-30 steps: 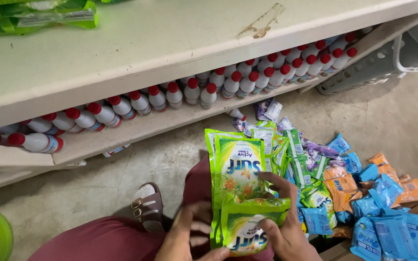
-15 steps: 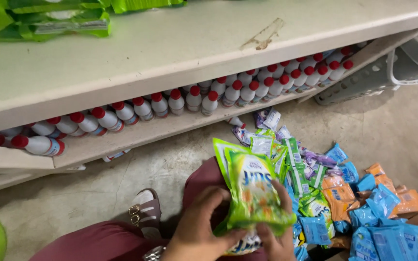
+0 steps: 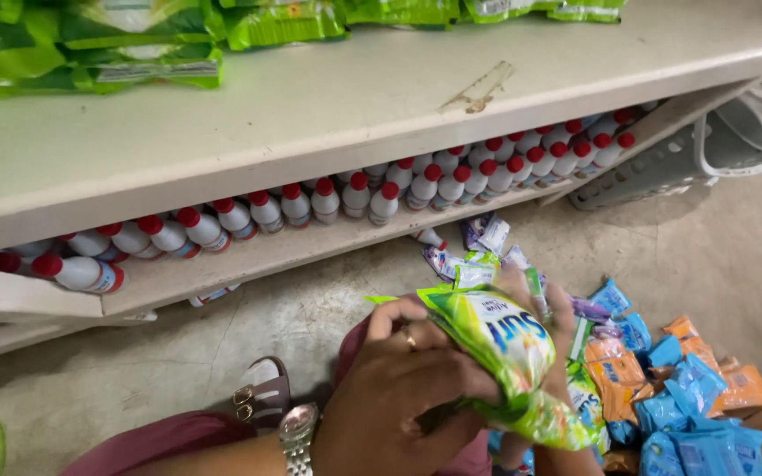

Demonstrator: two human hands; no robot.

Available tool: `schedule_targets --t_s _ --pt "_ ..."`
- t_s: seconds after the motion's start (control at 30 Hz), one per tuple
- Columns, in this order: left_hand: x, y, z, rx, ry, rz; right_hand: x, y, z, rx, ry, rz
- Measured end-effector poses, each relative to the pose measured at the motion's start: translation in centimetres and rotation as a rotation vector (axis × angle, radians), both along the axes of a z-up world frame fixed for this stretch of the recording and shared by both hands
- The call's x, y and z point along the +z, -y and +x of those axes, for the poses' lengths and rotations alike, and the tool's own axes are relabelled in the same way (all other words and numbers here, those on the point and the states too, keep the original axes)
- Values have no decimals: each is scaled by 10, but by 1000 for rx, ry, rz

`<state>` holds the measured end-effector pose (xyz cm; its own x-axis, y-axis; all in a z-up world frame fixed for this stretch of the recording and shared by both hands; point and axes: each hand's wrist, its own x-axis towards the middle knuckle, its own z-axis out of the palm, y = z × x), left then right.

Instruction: Stocking and organizing sachets of detergent and soap on grocery store shelves.

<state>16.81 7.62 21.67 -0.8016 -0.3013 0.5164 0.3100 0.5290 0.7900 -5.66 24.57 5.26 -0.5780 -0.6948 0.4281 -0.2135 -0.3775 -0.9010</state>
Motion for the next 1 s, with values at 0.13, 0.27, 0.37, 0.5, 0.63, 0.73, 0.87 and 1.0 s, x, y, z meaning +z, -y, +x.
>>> schedule_targets --t_s 0.13,0.27,0.37,0.5,0.63,0.73,0.87,1.0 --pt "22 16 -6 137 -13 45 16 30 15 308 206 247" --pt "30 38 -7 359 298 319 114 70 59 477 703 106" --pt "11 51 2 581 23 34 107 85 55 330 1177 504" --pt "0 48 22 206 219 1236 134 119 75 566 1198 567" --pt "-5 39 36 209 132 1373 149 133 109 443 1122 706" --pt "-18 33 47 315 102 1191 131 139 120 480 1086 710" --pt "-25 32 69 332 53 973 133 147 126 491 1048 776" --pt "-18 27 88 288 -32 1026 123 140 135 541 1067 811"
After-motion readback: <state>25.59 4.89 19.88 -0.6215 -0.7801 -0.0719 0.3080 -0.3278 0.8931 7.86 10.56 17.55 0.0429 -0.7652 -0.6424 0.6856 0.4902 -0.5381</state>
